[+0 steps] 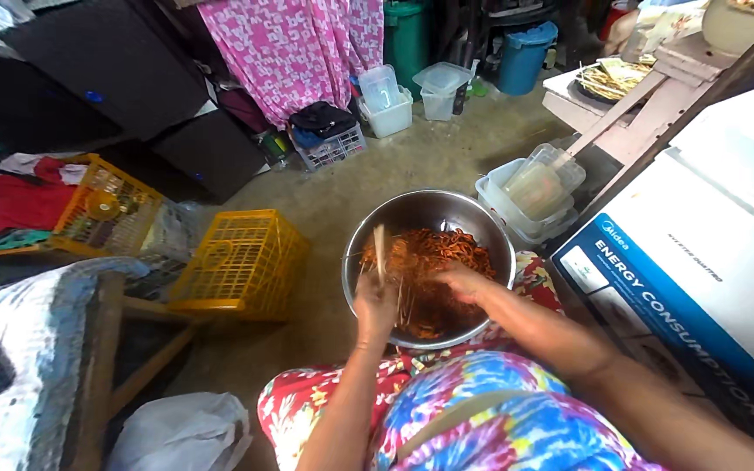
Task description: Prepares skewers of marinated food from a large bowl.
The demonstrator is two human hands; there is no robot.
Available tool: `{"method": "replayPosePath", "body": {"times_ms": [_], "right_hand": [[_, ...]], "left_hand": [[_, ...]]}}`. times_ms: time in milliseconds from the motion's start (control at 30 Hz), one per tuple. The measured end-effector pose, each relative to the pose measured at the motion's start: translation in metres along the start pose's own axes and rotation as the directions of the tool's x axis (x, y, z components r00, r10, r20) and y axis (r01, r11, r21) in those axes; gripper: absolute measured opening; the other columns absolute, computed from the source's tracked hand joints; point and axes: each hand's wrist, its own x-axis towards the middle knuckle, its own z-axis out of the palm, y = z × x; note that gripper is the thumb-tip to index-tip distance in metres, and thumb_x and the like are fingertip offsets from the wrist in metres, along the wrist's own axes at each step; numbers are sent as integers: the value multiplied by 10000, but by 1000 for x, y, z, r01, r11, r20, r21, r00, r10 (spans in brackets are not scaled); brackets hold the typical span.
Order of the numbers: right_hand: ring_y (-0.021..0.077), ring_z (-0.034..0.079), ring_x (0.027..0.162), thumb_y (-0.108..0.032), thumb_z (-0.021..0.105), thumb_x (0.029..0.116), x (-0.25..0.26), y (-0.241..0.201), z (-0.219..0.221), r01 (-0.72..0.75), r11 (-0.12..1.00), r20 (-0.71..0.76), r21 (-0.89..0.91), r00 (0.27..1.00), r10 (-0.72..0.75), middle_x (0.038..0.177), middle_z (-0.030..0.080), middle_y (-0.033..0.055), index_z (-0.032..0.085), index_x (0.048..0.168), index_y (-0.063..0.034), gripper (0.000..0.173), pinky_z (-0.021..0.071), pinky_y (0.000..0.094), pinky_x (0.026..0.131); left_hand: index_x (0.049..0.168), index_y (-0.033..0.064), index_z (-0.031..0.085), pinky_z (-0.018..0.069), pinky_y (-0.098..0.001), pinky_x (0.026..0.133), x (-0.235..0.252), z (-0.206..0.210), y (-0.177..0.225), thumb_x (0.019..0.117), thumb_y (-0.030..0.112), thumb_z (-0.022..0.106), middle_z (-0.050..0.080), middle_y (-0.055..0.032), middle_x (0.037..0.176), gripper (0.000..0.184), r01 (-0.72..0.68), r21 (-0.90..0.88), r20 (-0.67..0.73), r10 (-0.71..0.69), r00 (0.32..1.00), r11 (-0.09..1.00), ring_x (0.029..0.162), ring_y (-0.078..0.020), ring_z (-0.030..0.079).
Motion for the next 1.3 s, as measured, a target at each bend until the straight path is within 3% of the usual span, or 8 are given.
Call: {"method": "replayPosePath", "body": {"times_ms": [67, 167, 233, 333, 467, 633, 800, 1300], "right_hand": [[161, 614, 942, 7, 583, 948, 1, -1, -11, -1, 1000, -32, -13, 999, 1, 1165, 629, 128, 600, 1257, 29, 310, 538, 339, 818], [155, 628, 882, 134, 527, 881, 4, -4, -24, 19, 999, -53, -49, 998, -21, 1186, 618, 140, 571, 1316, 37, 448, 555, 319, 781], [156, 644, 851, 155, 522, 890, 5, -7, -28, 23, 1000, -107, -10, 994, -24, 1152, 637, 141, 587, 1292, 40, 423, 563, 311, 762], [190, 678, 816, 78, 544, 970, 10, -6, -26, 22, 994, -184, 110, 983, -1, 1051, 670, 148, 609, 1231, 56, 270, 595, 339, 752], [223, 688, 753, -22, 540, 1029, 14, -7, -23, -7, 952, -246, 306, 966, 86, 980, 666, 154, 538, 1294, 44, 273, 612, 362, 696], [256, 689, 775, -37, 423, 1068, 15, -9, -24, 46, 826, -259, 562, 958, 123, 969, 620, 170, 478, 1258, 53, 218, 626, 389, 741], [234, 666, 805, 107, 470, 958, 18, -9, -24, 102, 768, -279, 632, 955, 103, 984, 599, 165, 507, 1160, 52, 212, 616, 366, 751], [222, 679, 803, 140, 472, 948, 17, -8, -18, 115, 770, -288, 627, 953, 92, 952, 619, 167, 506, 1119, 59, 192, 608, 327, 754]], "left_hand": [[1299, -58, 540, 585, -458, 757, 15, -22, 13, 995, 90, 539, 692, -180, 936, 337, 78, 246, -45, -70, 997, 966, 809, -268, 700], [1279, -77, 565, 481, -535, 1024, 22, -44, 28, 1002, 75, 522, 609, -277, 1248, 319, 171, 413, -132, -127, 983, 894, 1181, -391, 606], [1239, -73, 580, 518, -504, 945, 13, -43, 29, 994, 73, 537, 637, -248, 1165, 289, 156, 386, -163, -99, 982, 909, 1073, -346, 643], [1265, -47, 553, 517, -377, 619, -7, -19, 20, 985, 87, 552, 606, -105, 802, 310, 104, 140, -20, -102, 995, 985, 653, -181, 584], [1301, -13, 526, 438, -280, 482, -23, 25, 2, 1019, 112, 547, 516, -2, 656, 308, 184, -188, 290, -125, 949, 965, 500, -94, 474], [1212, 3, 583, 405, -248, 449, -25, 39, -8, 1051, 122, 515, 477, 15, 622, 211, 263, -188, 351, -185, 918, 946, 467, -82, 442], [1059, 4, 648, 459, -229, 494, -26, 37, -11, 972, 64, 601, 586, 12, 646, 116, 228, -178, 303, -167, 938, 957, 502, -59, 521], [1093, 23, 621, 394, -236, 447, -26, 40, -7, 883, 41, 661, 574, 19, 618, 215, 250, -121, 309, -203, 929, 961, 459, -59, 469]]}}
